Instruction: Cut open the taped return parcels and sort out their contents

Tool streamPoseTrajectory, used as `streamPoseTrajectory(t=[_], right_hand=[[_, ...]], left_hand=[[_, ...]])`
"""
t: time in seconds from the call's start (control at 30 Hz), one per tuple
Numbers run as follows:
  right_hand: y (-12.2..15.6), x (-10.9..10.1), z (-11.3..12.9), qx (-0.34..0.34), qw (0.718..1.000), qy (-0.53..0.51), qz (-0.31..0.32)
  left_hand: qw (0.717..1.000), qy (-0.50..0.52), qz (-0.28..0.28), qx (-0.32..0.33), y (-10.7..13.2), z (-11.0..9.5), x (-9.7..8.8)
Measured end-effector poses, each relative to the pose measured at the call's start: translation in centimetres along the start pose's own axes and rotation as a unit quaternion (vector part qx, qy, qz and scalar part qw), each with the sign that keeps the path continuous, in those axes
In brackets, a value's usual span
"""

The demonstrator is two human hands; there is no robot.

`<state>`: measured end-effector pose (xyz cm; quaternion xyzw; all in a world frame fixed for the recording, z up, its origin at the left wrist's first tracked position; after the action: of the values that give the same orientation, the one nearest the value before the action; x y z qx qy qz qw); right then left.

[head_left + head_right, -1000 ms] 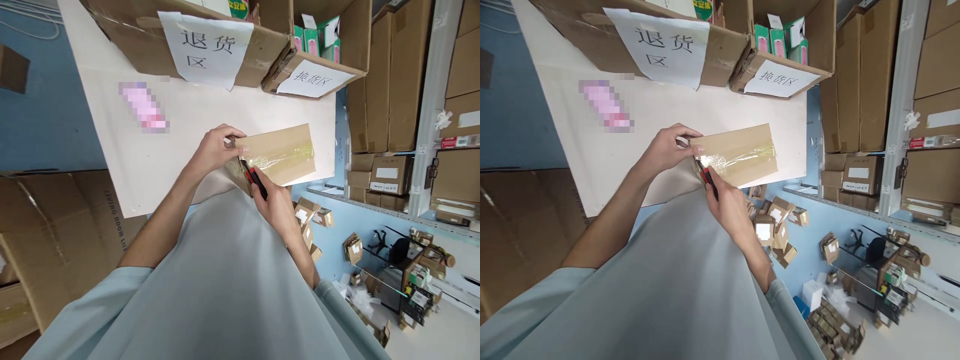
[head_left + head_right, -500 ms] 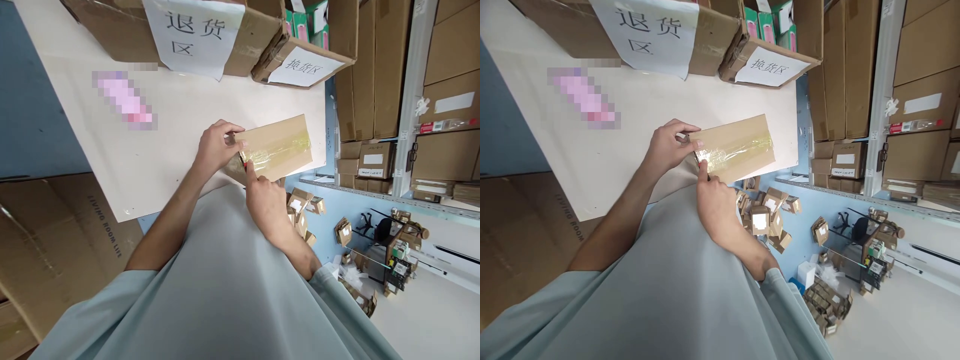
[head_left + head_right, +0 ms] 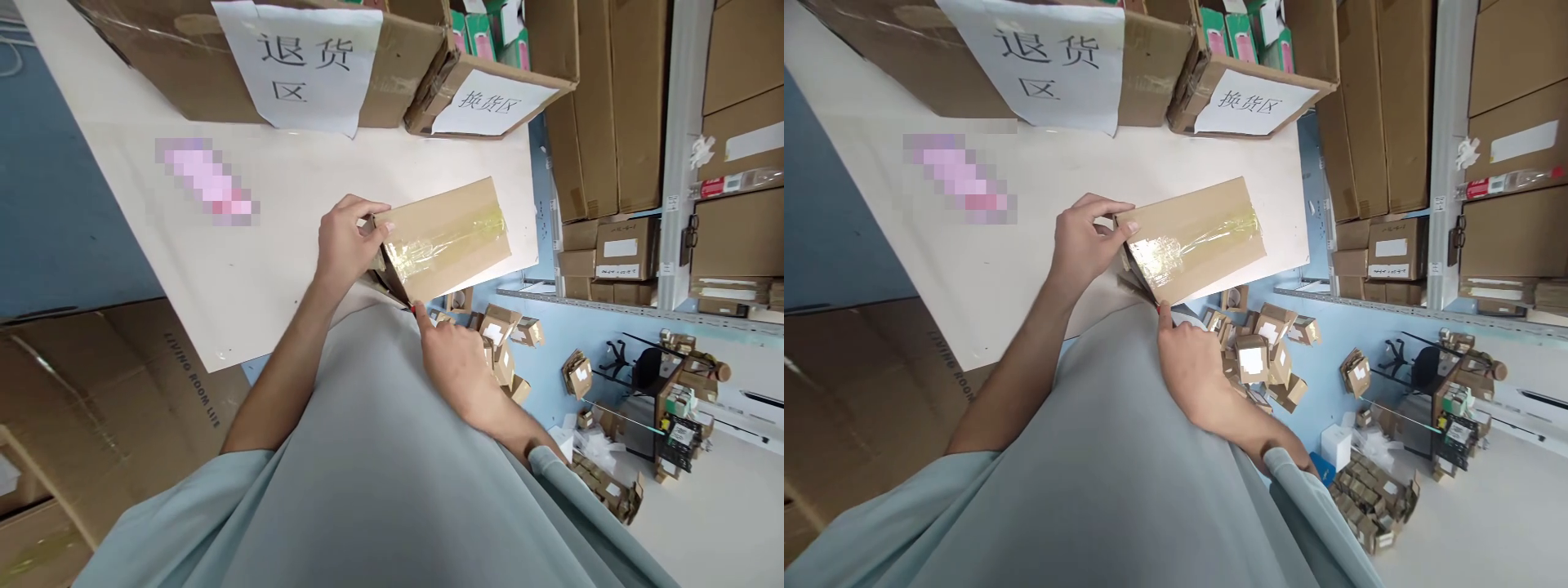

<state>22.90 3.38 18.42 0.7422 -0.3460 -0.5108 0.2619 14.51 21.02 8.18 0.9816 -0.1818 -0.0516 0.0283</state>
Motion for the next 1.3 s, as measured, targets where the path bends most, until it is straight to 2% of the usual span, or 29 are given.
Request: streamPoseTrajectory(t=[0.1,0.17,0.27,0.37,0.5,0.57,0.63,0.7,0.83,0.97,1.07,1.13,1.3], right_hand=[[0.8,1.8,-0.4,-0.012,1.000,-0.004,0.012],[1.4,2.2,-0.9,-0.025,1.000,-0.016,0.003],[2.1,1.4,-3.1,-0.042,0.995,-0.071,-0.062],[1.2,0.1,-8.7,-0.002,0.970,-0.166,-0.178],[-2.6,0.8,-19.4,0.129,0.899,-0.269,-0.321],[-5.2,2.2,-23.3,0.154,0.869,-0.308,-0.354],[-7.6,3.7,-25.6,0.155,0.856,-0.341,-0.357],[-9.6,5.3,-26.6,0.139,0.853,-0.375,-0.335],[-11.5,7.1,-25.9,0.073,0.848,-0.444,-0.281],[-11.6,6.9,-25.3,0.017,0.842,-0.467,-0.270],[-11.9,6.9,-25.2,-0.012,0.847,-0.466,-0.254],[-12.2,6.9,-25.2,-0.027,0.849,-0.466,-0.245],[-12.5,6.1,-25.0,-0.061,0.851,-0.464,-0.237]], left_hand=[[1.000,-0.002,-0.003,-0.004,0.6,-0.1,0.1],[1.000,-0.003,-0.009,-0.007,1.2,0.0,0.2],[0.999,-0.011,-0.038,-0.008,2.0,0.1,0.2],[0.997,-0.030,-0.069,-0.015,3.0,-0.4,0.2],[0.992,-0.055,-0.113,-0.020,4.8,-2.1,0.7],[0.987,-0.074,-0.143,-0.022,5.6,-2.8,1.1],[0.979,-0.099,-0.175,-0.028,6.3,-3.0,1.7],[0.971,-0.115,-0.206,-0.028,6.6,-3.1,2.3],[0.960,-0.133,-0.245,-0.019,6.1,-3.1,3.2],[0.955,-0.190,-0.227,-0.009,3.8,-3.8,4.0],[0.948,-0.243,-0.204,0.006,1.9,-4.3,4.3],[0.943,-0.273,-0.190,-0.005,1.0,-4.1,4.4],[0.940,-0.282,-0.190,-0.030,0.7,-3.5,4.1]])
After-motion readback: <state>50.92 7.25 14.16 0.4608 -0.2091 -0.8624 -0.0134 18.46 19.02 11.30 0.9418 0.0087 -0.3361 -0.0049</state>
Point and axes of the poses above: each hand's wrist, its own y-axis away from the middle knuckle, its own x-axis out of the palm, z = x × y, the point moved 9 cm from there along -y, towards the middle knuckle, and after that the axes turned 9 degrees about y, right-handed, at the moved point
